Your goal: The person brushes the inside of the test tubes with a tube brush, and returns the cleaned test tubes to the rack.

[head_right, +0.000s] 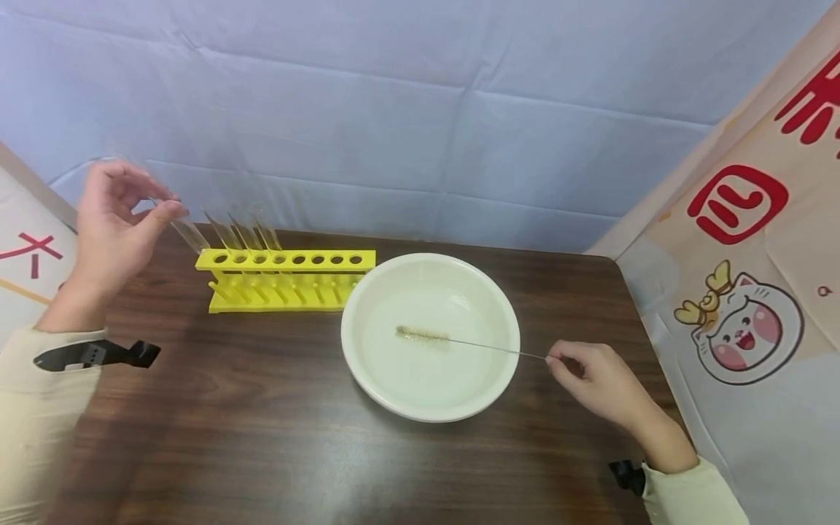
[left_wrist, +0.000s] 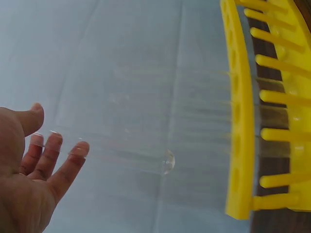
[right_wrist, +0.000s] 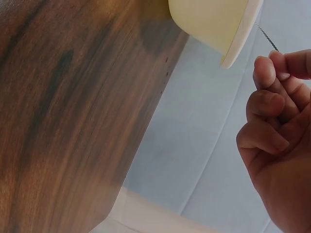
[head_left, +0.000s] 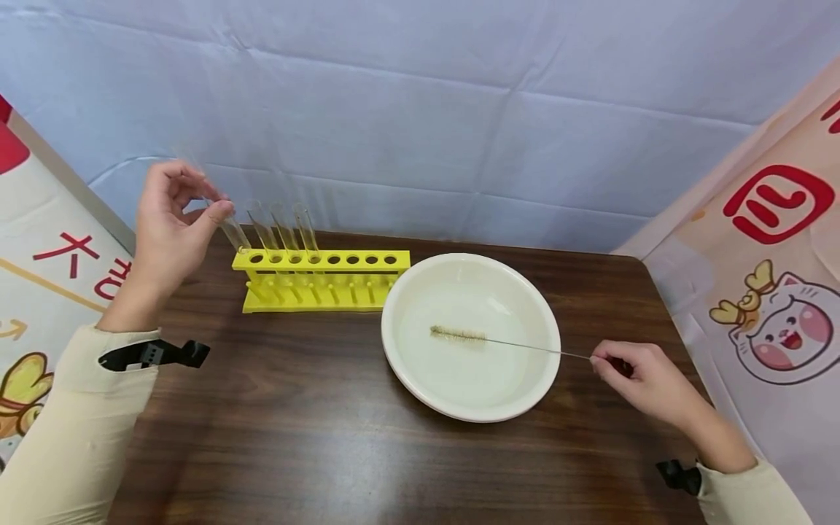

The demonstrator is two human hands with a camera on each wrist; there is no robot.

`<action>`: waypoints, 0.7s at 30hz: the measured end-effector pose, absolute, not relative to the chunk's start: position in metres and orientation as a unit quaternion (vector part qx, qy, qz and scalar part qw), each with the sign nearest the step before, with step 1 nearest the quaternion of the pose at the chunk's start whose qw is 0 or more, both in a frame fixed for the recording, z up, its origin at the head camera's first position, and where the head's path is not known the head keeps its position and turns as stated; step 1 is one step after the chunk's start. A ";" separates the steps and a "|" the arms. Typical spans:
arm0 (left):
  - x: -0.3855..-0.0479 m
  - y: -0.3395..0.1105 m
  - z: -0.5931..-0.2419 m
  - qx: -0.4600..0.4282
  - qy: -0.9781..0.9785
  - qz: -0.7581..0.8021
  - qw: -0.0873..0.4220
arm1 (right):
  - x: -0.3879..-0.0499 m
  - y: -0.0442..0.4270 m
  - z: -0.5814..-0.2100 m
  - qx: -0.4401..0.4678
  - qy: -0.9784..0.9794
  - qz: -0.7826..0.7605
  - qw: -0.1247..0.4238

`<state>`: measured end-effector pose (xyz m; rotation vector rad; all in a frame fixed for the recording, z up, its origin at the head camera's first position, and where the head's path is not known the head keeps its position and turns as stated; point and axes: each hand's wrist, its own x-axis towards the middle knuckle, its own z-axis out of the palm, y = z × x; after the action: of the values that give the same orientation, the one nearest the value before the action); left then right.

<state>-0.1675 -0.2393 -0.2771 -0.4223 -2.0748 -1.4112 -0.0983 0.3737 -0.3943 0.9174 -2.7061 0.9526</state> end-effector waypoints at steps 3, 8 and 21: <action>-0.175 -0.247 -0.286 -0.137 -0.787 -0.524 0.294 | -0.097 0.373 -0.394 0.301 -0.898 0.316 0.062; -0.186 -0.258 -0.302 -0.116 -0.806 -0.505 0.286 | -0.097 0.373 -0.393 0.299 -0.899 0.315 0.060; -0.199 -0.261 -0.325 -0.092 -0.841 -0.469 0.253 | -0.098 0.370 -0.394 0.297 -0.901 0.311 0.054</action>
<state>-0.1990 -0.2610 -0.3246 -0.2511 -2.2861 -1.2738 -0.0983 0.3703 -0.3937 0.9033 -2.7374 0.9458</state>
